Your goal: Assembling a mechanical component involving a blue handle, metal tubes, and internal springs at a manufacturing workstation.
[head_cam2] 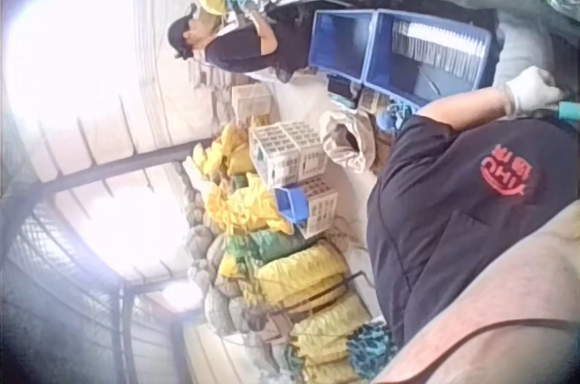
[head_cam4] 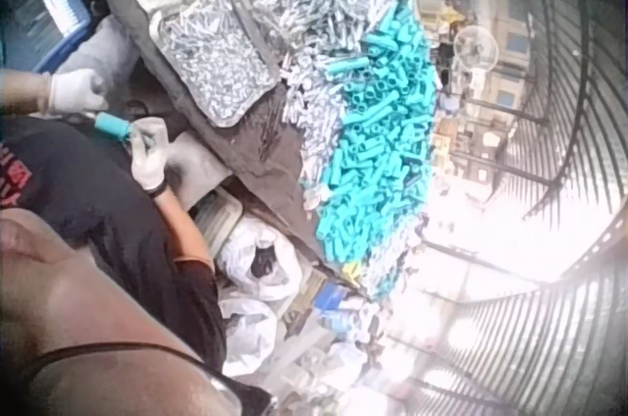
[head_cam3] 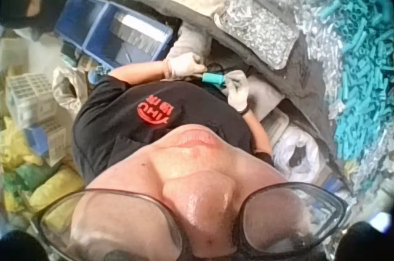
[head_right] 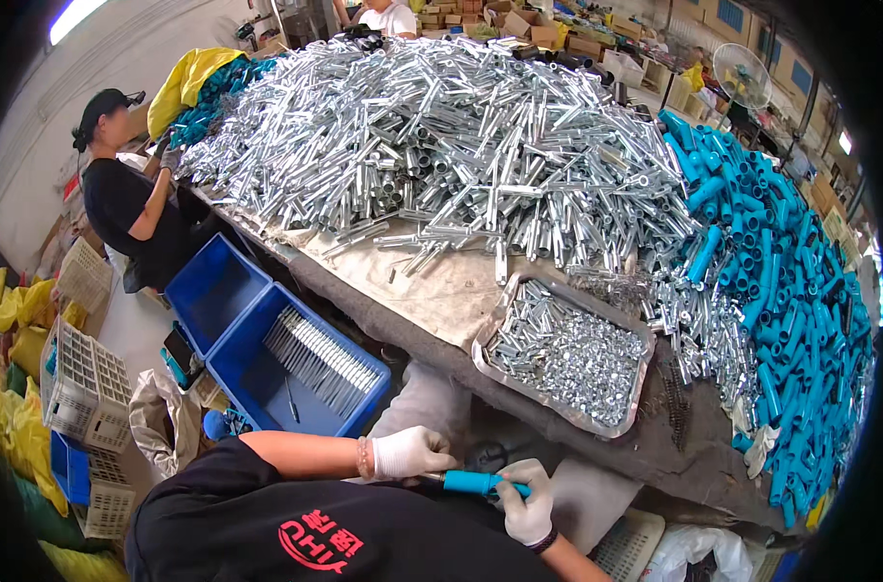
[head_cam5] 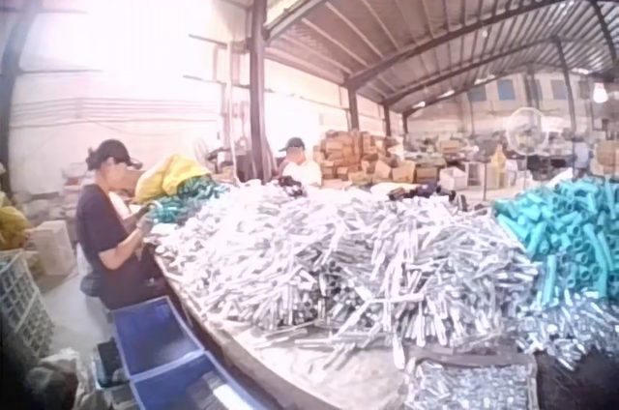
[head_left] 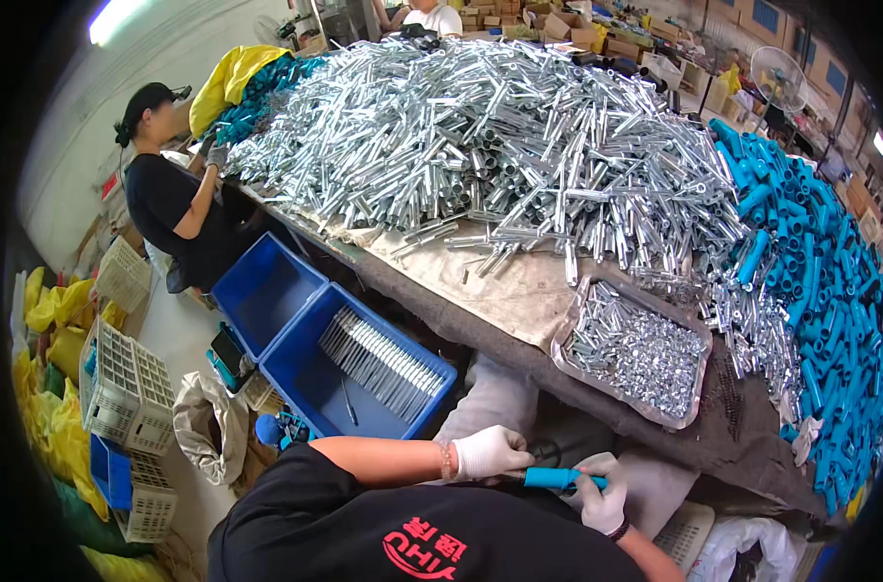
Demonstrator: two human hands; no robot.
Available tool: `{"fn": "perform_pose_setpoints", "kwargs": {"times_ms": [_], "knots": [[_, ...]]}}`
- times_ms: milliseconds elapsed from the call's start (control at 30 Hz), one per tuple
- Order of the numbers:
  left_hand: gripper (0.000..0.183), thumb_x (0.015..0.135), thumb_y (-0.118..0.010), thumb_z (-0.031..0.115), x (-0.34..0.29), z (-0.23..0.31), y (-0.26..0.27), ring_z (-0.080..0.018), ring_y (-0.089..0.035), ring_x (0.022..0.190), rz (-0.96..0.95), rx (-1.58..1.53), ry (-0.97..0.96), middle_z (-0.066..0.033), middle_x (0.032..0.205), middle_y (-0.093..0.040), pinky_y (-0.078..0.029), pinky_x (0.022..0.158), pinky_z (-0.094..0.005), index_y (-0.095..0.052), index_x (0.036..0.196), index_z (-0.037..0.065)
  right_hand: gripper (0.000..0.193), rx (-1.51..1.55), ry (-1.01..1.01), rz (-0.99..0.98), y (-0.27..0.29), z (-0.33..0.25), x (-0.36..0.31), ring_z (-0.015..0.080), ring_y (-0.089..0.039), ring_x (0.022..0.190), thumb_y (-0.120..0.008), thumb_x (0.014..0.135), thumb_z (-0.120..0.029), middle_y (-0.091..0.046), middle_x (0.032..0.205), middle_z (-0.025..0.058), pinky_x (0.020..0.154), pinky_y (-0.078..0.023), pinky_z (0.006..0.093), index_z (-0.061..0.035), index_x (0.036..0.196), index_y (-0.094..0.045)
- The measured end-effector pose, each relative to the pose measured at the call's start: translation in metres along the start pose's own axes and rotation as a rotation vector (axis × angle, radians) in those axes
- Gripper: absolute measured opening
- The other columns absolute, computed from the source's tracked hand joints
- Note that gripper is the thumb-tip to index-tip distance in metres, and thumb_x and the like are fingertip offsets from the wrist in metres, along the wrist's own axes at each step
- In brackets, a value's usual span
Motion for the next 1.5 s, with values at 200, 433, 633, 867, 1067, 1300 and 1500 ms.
{"fn": "perform_pose_setpoints", "kwargs": {"times_ms": [200, 433, 633, 867, 1067, 1300, 1500], "knots": [[0.036, 0.092, -0.067, 0.035, -0.007, 0.015, 0.002, -0.0096, -0.050, 0.040, -0.035, -0.033, 0.073, -0.0008, 0.057, -0.055, -0.038, 0.037, -0.0262, -0.060, 0.074, 0.005, 0.015, 0.082, -0.117, 0.056, 0.006, 0.017, -0.006, 0.0208, -0.062, 0.082, -0.059, 0.084, 0.008, -0.062, 0.091, 0.0143, 0.077, -0.050, 0.0339, -0.0007, 0.095, -0.055], [0.045, 0.100, -0.055, 0.049, -0.004, 0.027, 0.008, -0.0093, -0.050, 0.042, 0.021, -0.001, -0.074, -0.0017, 0.067, -0.057, -0.036, 0.035, -0.0251, -0.059, 0.090, 0.006, 0.012, 0.156, -0.384, -0.066, 0.002, 0.004, 0.019, 0.0162, -0.065, 0.076, -0.063, 0.091, 0.000, -0.061, 0.092, 0.0107, 0.063, -0.061, 0.0316, 0.0022, 0.100, -0.056], [0.049, 0.103, -0.044, 0.054, -0.003, 0.032, -0.009, -0.0077, -0.047, 0.043, -0.189, -0.178, -0.051, -0.0017, 0.069, -0.052, -0.034, 0.035, -0.0214, -0.054, 0.112, 0.007, 0.008, 0.156, -0.365, -0.077, -0.014, -0.011, 0.030, 0.0154, -0.063, 0.084, -0.058, 0.095, -0.005, -0.061, 0.090, 0.0092, 0.065, -0.055, 0.0305, 0.0019, 0.097, -0.056], [0.053, 0.100, -0.058, 0.042, -0.023, 0.045, -0.029, -0.0054, -0.041, 0.048, -0.452, -0.417, -0.171, 0.0013, 0.078, -0.055, -0.031, 0.042, -0.0219, -0.050, 0.144, 0.012, 0.010, -0.202, -0.006, -0.141, -0.026, -0.024, 0.062, 0.0260, -0.060, 0.080, -0.061, 0.091, -0.008, -0.060, 0.087, 0.0132, 0.077, -0.049, 0.0348, 0.0003, 0.094, -0.056], [0.059, 0.101, -0.058, 0.036, -0.037, 0.062, 0.003, -0.0059, -0.042, 0.052, -0.289, -0.661, -0.305, -0.0003, 0.084, -0.051, -0.033, 0.042, -0.0211, -0.040, 0.151, 0.009, 0.029, -0.868, 0.394, -0.046, -0.007, -0.130, 0.147, 0.0392, -0.060, 0.100, -0.071, 0.084, -0.014, -0.062, 0.107, 0.0194, 0.086, -0.049, 0.0475, -0.0035, 0.110, -0.063], [0.032, 0.104, -0.053, 0.034, -0.035, 0.071, 0.003, -0.0068, -0.041, 0.051, -0.229, -0.784, -0.285, -0.0013, 0.080, -0.048, -0.031, 0.039, -0.0226, -0.052, 0.111, 0.003, 0.036, -0.960, 0.159, -0.199, -0.005, -0.058, 0.197, 0.0392, -0.061, 0.098, -0.076, 0.081, -0.021, -0.060, 0.110, 0.0206, 0.088, -0.051, 0.0463, -0.0062, 0.113, -0.068], [0.033, 0.103, -0.053, 0.035, -0.042, 0.070, 0.003, -0.0062, -0.040, 0.050, -0.222, -0.749, -0.284, -0.0008, 0.080, -0.047, -0.030, 0.037, -0.0218, -0.054, 0.116, 0.005, 0.017, -1.008, 0.149, -0.172, -0.022, -0.061, 0.194, 0.0383, -0.064, 0.087, -0.070, 0.084, -0.015, -0.063, 0.092, 0.0186, 0.080, -0.052, 0.0463, -0.0047, 0.097, -0.071]]}}
Point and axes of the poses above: each hand's wrist, its own x-axis towards the middle knuckle, its own y-axis out of the back of the hand, z = x × y, the point moved 9 cm from there along x, towards the middle knuckle
